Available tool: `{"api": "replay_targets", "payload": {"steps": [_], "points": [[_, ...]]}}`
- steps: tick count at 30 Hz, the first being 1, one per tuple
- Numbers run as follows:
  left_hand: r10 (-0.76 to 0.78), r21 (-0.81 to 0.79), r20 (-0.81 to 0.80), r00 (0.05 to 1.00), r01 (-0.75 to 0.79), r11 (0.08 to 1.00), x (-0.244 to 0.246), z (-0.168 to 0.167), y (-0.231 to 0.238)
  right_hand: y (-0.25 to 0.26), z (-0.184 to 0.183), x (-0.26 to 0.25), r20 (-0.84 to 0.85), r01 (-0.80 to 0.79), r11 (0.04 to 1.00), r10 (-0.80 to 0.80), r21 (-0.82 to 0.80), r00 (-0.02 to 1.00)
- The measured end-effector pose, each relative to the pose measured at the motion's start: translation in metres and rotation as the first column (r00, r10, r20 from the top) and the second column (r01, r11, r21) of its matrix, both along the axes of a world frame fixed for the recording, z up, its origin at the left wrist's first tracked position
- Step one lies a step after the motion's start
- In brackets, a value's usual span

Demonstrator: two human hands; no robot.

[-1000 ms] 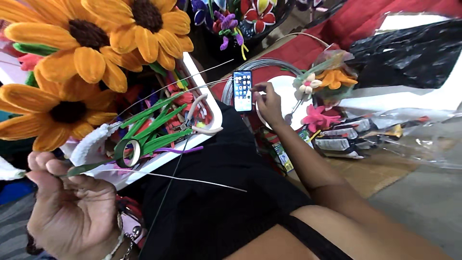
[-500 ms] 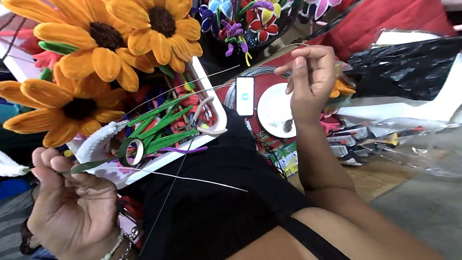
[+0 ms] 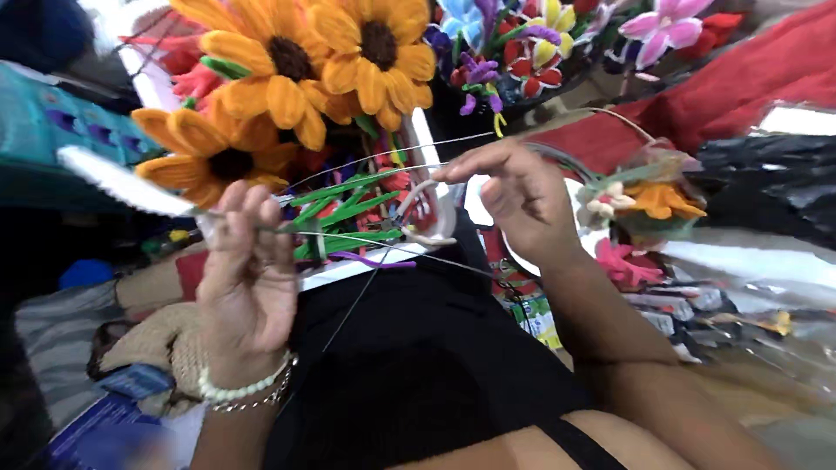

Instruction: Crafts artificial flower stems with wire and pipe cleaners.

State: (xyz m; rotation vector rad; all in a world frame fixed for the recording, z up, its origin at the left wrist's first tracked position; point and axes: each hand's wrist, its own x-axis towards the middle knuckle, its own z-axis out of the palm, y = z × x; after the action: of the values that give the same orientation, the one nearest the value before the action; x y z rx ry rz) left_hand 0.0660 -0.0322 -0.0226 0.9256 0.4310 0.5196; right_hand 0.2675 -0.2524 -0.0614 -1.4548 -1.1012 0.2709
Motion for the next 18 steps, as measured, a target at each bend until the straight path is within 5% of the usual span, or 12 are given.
{"api": "replay_targets", "payload": {"steps": [5, 13, 18], "points": [[0.007, -0.013, -0.012, 1.000, -0.007, 1.000, 0.006, 0.004, -0.009, 0.056, 0.023, -0.012, 0.134, -0.265, 0.957, 0.279, -0.115, 0.951], [0.017, 0.052, 0.033, 0.999, -0.019, 0.998, -0.001, 0.010, -0.012, 0.109, 0.030, -0.022, -0.435, -0.692, 0.711, 0.588, -0.125, 0.682], [0.036, 0.207, 0.026, 0.999, -0.041, 0.978, -0.008, 0.012, -0.005, 0.119, 0.029, -0.021, -0.375, -0.683, 0.722, 0.607, -0.107, 0.701]]}}
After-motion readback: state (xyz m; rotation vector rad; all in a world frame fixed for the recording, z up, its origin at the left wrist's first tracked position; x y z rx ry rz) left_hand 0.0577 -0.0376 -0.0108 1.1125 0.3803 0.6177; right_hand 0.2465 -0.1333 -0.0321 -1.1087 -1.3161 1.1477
